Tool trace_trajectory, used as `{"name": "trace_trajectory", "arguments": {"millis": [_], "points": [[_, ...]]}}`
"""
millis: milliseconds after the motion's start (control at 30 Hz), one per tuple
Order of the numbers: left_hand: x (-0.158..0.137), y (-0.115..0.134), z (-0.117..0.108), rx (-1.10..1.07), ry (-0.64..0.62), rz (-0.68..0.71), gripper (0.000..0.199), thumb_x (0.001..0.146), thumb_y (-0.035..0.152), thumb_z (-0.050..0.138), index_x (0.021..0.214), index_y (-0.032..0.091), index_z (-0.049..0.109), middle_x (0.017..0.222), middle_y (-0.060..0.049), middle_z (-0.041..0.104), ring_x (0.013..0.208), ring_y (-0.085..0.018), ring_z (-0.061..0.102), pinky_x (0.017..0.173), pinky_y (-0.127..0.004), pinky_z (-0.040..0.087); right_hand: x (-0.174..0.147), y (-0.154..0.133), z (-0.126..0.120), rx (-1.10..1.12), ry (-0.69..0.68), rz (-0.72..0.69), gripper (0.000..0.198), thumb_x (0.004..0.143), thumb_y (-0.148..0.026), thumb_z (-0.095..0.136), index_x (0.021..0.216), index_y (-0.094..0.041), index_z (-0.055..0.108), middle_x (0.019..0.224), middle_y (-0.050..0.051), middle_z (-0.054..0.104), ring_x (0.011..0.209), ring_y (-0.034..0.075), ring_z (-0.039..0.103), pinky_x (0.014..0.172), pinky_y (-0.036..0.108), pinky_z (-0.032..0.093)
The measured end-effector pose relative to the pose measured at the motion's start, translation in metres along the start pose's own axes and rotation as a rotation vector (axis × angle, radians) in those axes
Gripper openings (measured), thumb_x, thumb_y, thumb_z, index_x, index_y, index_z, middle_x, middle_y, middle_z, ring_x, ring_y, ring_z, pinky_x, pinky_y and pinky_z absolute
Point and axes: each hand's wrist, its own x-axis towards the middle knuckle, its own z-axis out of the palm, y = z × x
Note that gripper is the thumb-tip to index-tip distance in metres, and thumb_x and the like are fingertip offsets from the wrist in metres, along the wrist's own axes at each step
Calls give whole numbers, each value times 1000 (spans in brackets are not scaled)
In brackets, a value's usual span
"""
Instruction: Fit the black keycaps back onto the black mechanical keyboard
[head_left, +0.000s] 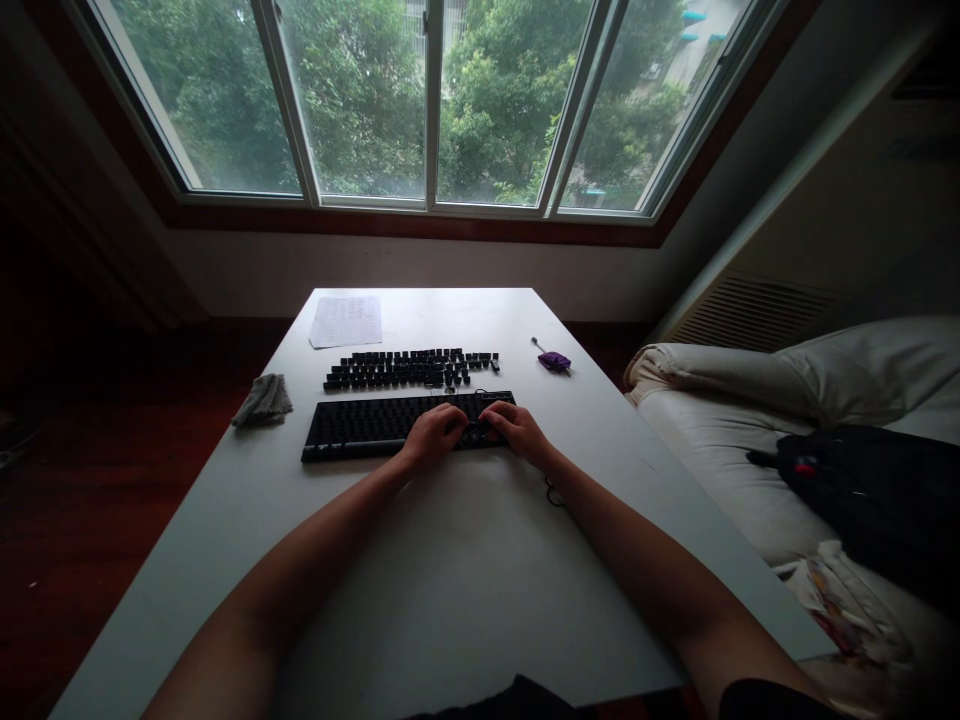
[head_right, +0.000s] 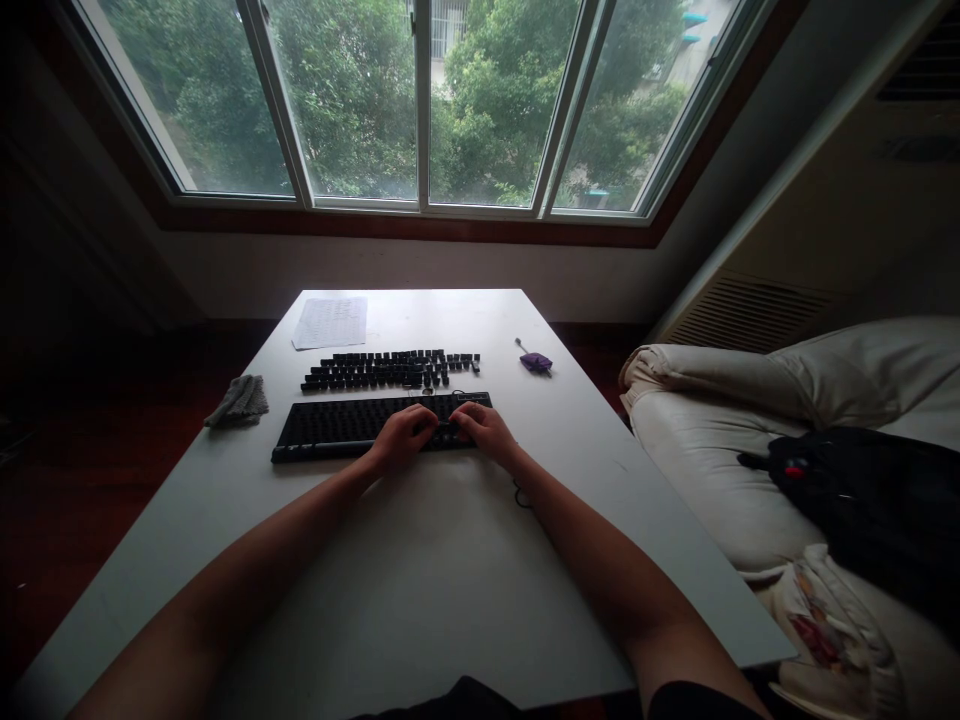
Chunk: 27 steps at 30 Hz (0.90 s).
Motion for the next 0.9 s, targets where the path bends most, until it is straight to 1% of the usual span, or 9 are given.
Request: {"name": "trace_trajectory", "arguments": {"millis": [133,267,633,800,900], "points": [[0,0,0,115,-35,46,12,85,19,62,95,23,69,97,-4,68,93,-21,62,83,-34,48,0,0,0,-2,3,2,33,86,-51,65,91,-19,70,76,2,68,63,16,62,60,29,52],[2,0,2,179,-83,68,18,83,18,64,99,24,68,100,-4,68,95,-23,61,86,-37,46,0,-1,-1,1,11,20,34,85,-53,65,89,-20,70,78,2,69,62,15,62,60,29,53],[2,2,1,204,-110,119,16,87,18,61,100,25,66,95,-4,68,93,-23,57,85,-37,44,-1,0,-5,-6,39,-5,34,86,-52,64,89,-19,70,76,2,68,61,15,62,59,28,52],[4,5,-2,258,-172,149,16,88,19,60,103,24,64,95,-4,68,89,-22,57,85,-36,43,-1,0,-7,9,42,-10,33,87,-51,64,88,-18,69,72,1,65,59,14,60,59,28,50],[6,5,-4,272,-198,170,10,88,20,60,97,23,63,92,-4,68,86,-22,57,81,-35,42,-2,0,-8,34,38,-5,31,87,-49,65,88,-18,69,74,1,65,60,14,61,59,27,50]]}}
